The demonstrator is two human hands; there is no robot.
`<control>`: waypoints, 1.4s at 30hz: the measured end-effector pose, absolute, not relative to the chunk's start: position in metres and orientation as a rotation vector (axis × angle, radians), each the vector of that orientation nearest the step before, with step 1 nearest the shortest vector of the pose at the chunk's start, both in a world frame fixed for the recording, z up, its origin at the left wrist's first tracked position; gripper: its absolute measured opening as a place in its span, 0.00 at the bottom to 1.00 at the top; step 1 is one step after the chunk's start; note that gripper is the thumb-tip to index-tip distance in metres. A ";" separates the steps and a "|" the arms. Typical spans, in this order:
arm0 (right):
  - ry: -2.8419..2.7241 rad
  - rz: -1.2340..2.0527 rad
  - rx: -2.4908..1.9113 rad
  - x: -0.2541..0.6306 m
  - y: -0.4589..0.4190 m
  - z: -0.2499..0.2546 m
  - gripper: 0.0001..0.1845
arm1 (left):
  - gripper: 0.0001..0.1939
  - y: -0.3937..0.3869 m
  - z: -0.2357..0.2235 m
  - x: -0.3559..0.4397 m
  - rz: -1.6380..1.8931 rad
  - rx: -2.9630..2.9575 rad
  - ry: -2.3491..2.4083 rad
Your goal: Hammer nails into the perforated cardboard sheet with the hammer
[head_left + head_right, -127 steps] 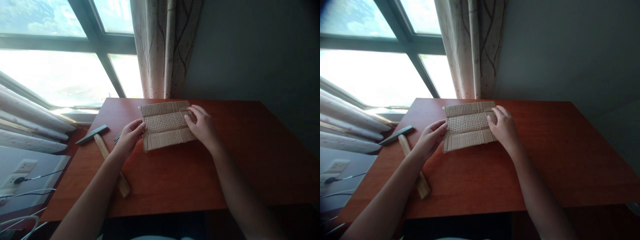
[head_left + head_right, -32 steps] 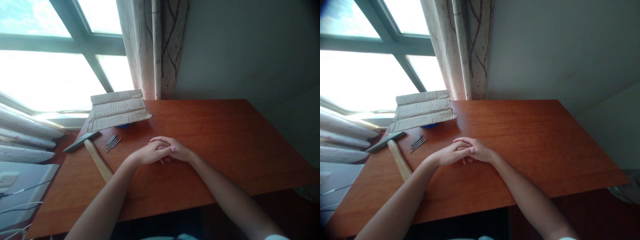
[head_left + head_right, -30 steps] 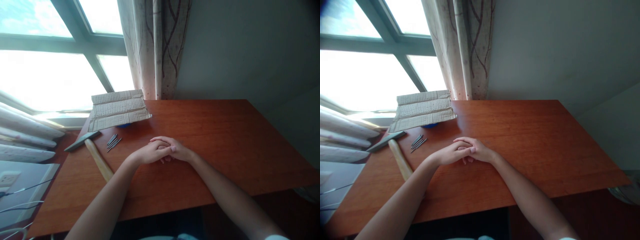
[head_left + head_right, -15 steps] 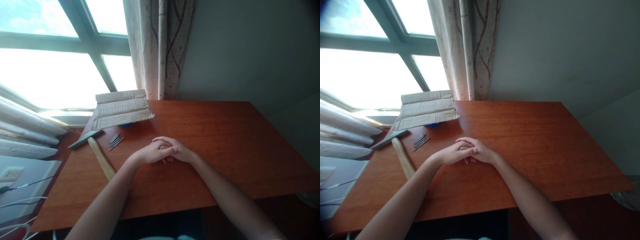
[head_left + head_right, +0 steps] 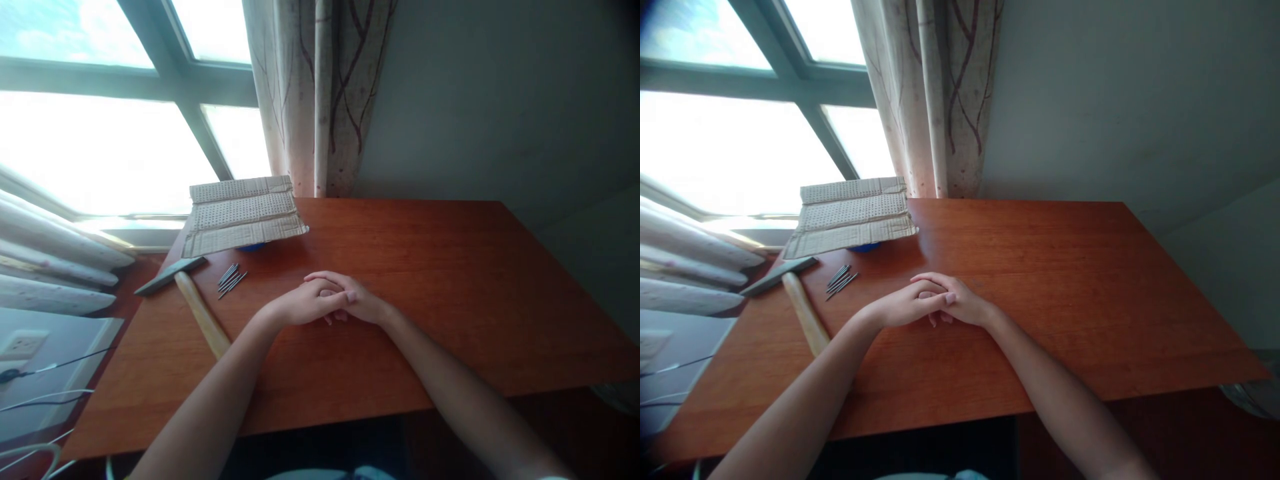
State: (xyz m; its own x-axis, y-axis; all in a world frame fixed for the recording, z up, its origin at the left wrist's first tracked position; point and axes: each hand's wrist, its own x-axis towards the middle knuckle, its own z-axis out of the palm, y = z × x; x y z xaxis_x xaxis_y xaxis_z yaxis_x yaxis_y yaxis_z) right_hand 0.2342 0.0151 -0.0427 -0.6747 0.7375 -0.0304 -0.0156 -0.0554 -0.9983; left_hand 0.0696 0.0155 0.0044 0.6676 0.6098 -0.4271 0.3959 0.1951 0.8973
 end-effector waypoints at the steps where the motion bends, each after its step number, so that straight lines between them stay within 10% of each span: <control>1: -1.678 1.785 -0.770 0.234 0.015 -0.043 0.26 | 0.31 0.016 0.004 0.070 0.183 1.423 0.903; 42: -1.722 1.775 -0.782 0.236 0.014 -0.039 0.26 | 0.32 0.014 0.005 0.070 0.199 1.416 0.898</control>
